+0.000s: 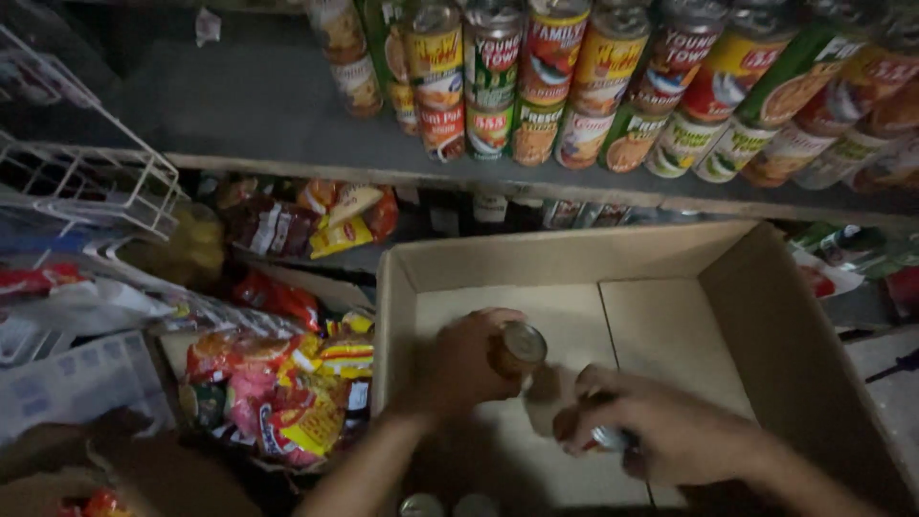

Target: Organizing and stocking various canned goods from a cardboard box onto store shelves.

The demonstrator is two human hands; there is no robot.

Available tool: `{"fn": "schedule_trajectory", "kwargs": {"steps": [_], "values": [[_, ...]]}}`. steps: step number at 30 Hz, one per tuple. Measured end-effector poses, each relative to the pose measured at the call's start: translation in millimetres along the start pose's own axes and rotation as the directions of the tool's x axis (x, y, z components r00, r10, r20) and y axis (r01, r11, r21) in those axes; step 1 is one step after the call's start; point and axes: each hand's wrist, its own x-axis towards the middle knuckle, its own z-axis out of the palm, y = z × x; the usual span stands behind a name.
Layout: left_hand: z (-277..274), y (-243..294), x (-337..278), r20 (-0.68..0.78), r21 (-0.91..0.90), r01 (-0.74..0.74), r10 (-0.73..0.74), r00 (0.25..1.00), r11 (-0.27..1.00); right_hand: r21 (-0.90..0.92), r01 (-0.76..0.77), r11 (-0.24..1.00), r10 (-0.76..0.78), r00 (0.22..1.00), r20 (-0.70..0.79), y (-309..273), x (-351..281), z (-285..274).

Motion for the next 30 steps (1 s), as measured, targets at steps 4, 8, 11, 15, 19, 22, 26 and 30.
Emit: {"fn": "schedule_trajectory", "kwargs": {"steps": [4,8,11,15,19,22,26,30], "values": [[-21.4,0.4,12.2,0.093,-0.037,-0.033,0.036,0.995,0.999,0.015,0.085,0.996,-0.073,0.927,-0.367,12.4,-30.9,-31.5],[-42.5,46.1,22.3,0.092,-0.233,0.103,-0.084,0.992,0.967,-0.029,0.094,0.995,-0.096,0.851,-0.516,-40.9,-11.7,-75.3],[-51.6,68.9,18.7,0.108,-0.164,0.093,-0.075,0.991,0.982,-0.028,0.139,0.99,-0.132,0.835,-0.534,-57.5,-1.8,-85.1],[-51.5,68.1,17.1,0.163,-0.242,0.232,-0.197,0.967,0.942,-0.117,0.156,0.981,-0.193,0.865,-0.463,-70.2,5.9,-102.9],[-57.5,67.1,21.0,0.056,-0.099,0.227,-0.222,0.973,0.969,-0.01,0.103,0.995,-0.095,0.874,-0.477,-89.3,8.2,-110.4],[-53.2,50.2,21.4,0.099,-0.184,-0.025,0.044,0.994,0.983,-0.182,0.193,0.964,-0.256,0.854,-0.452,-96.8,10.7,-113.5],[-38.9,32.0,14.7,-0.098,-0.202,0.064,-0.086,0.991,0.977,0.117,0.254,0.96,-0.143,0.807,-0.573,-95.2,28.6,-97.9],[-67.0,58.7,26.3,-0.06,-0.551,-0.034,0.001,0.998,0.834,0.226,0.536,0.813,-0.177,0.597,-0.783,-74.0,62.3,-81.7]]}}
